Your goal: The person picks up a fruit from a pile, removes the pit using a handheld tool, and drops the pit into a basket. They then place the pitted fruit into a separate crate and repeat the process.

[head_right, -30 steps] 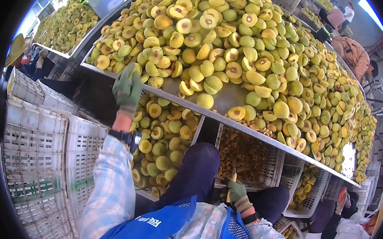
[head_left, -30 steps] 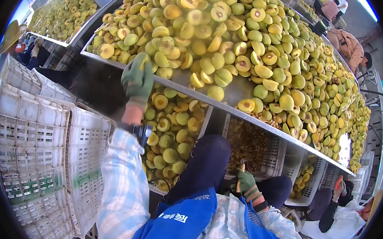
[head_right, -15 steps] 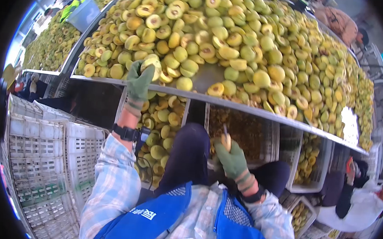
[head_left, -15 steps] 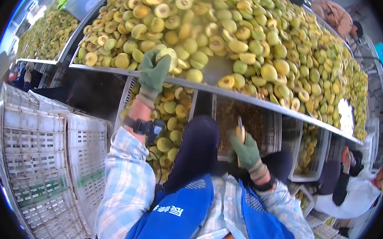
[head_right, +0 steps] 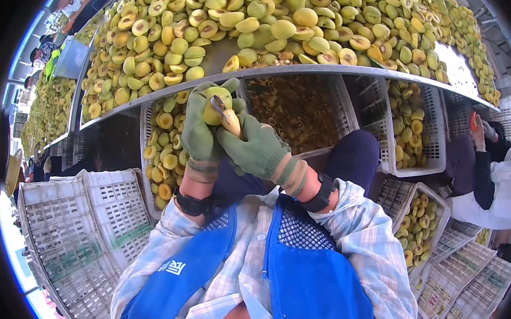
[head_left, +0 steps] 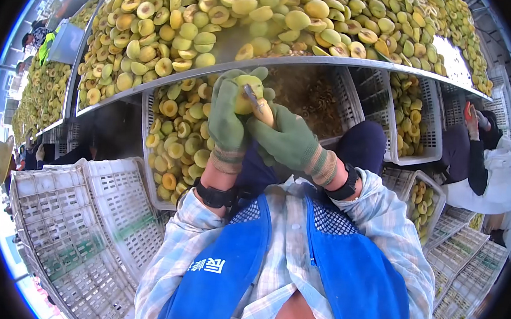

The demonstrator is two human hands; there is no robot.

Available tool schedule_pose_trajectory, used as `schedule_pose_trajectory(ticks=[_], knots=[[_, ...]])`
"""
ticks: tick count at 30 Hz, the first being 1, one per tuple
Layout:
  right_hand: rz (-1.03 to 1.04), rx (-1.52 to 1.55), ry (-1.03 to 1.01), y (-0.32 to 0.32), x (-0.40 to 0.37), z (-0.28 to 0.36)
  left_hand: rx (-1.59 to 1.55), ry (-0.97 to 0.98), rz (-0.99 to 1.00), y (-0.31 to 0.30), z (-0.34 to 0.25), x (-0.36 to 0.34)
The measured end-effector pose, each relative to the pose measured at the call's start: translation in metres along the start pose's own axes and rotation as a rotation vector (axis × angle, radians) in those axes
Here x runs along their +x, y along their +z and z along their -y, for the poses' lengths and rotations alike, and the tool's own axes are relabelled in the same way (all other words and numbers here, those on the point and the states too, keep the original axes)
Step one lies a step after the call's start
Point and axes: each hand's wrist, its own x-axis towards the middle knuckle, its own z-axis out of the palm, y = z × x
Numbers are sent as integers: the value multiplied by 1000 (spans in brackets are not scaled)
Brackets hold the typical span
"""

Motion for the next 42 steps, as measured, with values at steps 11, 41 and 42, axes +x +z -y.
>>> schedule_pose_trajectory(ticks=[11, 41, 42], knots=[[-319, -26, -449, 12, 4, -53, 234, 263, -75, 19, 17, -15], [-162, -133, -325, 9, 1, -53, 420, 250, -33, 13, 9, -15], [-222, -154, -369, 11, 3, -53, 554, 367, 9, 11, 6, -11]])
